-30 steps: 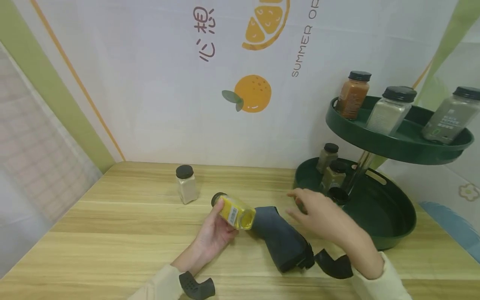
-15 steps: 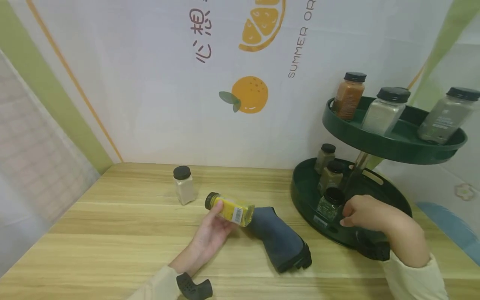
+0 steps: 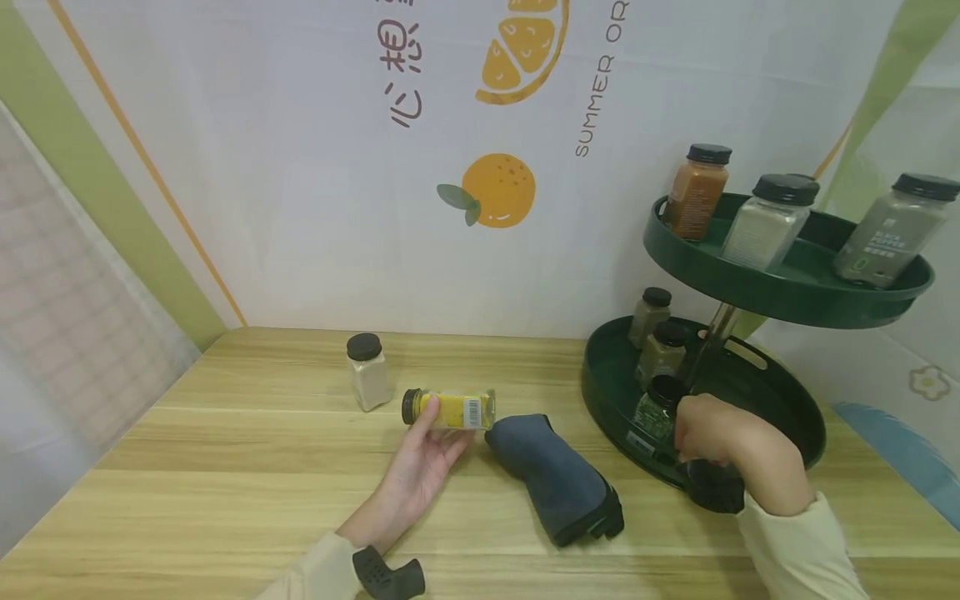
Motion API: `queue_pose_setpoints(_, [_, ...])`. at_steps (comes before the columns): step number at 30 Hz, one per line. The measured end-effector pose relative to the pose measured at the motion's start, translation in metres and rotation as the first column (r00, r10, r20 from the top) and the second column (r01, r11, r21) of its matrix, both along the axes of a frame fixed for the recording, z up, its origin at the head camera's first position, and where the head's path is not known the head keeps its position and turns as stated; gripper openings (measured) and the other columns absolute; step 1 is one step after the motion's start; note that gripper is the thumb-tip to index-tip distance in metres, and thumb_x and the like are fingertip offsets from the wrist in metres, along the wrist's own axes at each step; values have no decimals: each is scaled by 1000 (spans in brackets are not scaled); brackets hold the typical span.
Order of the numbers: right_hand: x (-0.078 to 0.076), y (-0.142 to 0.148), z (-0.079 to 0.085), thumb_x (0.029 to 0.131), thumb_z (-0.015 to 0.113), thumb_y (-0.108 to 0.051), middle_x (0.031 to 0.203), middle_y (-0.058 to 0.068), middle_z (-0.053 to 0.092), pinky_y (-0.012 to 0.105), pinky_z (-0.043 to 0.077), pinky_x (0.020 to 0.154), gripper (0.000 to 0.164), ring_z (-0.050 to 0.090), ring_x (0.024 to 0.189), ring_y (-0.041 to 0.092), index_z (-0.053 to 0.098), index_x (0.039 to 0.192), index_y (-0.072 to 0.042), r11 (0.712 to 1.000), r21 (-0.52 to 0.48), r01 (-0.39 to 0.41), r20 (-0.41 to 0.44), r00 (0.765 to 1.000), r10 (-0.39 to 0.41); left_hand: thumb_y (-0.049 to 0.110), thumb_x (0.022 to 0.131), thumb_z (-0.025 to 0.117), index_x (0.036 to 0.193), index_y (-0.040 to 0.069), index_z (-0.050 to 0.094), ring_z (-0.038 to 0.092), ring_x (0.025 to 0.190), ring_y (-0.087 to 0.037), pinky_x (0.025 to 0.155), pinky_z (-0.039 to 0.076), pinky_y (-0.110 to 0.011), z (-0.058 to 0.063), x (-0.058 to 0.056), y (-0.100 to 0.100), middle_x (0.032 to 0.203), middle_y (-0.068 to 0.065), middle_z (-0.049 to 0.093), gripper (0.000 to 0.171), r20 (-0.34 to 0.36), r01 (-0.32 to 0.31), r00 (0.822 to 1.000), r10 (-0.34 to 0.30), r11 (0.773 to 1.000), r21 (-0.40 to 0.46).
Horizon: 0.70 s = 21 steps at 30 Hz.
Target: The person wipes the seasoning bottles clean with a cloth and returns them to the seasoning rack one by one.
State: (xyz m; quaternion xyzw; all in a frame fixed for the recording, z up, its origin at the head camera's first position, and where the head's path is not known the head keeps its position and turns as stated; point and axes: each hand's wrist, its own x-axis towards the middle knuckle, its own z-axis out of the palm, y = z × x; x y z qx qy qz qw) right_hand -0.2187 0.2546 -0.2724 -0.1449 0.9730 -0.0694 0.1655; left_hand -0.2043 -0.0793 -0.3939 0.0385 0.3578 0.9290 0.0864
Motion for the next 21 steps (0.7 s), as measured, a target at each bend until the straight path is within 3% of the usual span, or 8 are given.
queue_pose_setpoints(2, [-1,-1,-2,77,69,1,60,-2,55,25,44,49,4,44,43,9,70,73,-2,1000,-7,-14,-23,1000,14,36,98,44,120,12,37,58,109,-13,98,44,-25,1,0,0,119,-4,51,33,14,5,1000,-5,1000,12])
queue_pose_setpoints(5, [-4,-4,-4,76,68,1,64,0,60,29,47,52,6,51,52,12,70,71,-2,999,-8,-48,-65,997,48,36,97,44,127,11,35,57,111,-17,98,43,-23,1,0,0,126,-8,47,40,39,18,999,-19,1000,23])
queue_pose_setpoints(9, [-7,-13,-6,77,69,0,84,11,69,39,54,64,7,64,75,25,72,82,1,996,-15,-88,-120,989,86,34,98,45,132,12,31,56,114,-19,99,42,-22,2,0,-1,134,-12,40,43,59,31,998,-32,999,22])
queue_pose_setpoints(12, [-10,-21,-10,80,65,-1,85,11,69,38,52,64,8,63,74,24,72,85,1,994,-49,-99,-159,983,90,30,98,44,132,11,31,55,113,-19,98,42,-21,2,0,-1,134,-12,39,41,66,33,997,-33,999,6])
queue_pose_setpoints(16, [-12,-29,-16,87,59,-4,69,2,59,28,41,55,13,47,58,13,69,80,-3,991,-90,-102,-189,978,83,25,99,42,131,9,32,55,113,-19,98,42,-21,2,0,-1,131,-12,40,38,73,39,997,-39,999,3])
queue_pose_setpoints(19, [-12,-30,-18,88,58,-4,61,-1,46,26,34,53,16,38,54,12,66,74,-5,992,-95,-84,-149,986,69,22,99,42,130,7,33,55,112,-19,98,42,-22,2,-1,0,128,-11,44,35,78,39,996,-40,999,14])
queue_pose_setpoints(21, [-10,-26,-16,86,60,-4,66,2,52,28,39,55,11,44,58,15,66,77,-2,995,-68,-79,-102,992,71,20,99,42,127,7,36,56,112,-19,98,43,-23,2,-1,0,125,-10,47,32,80,34,996,-35,999,17])
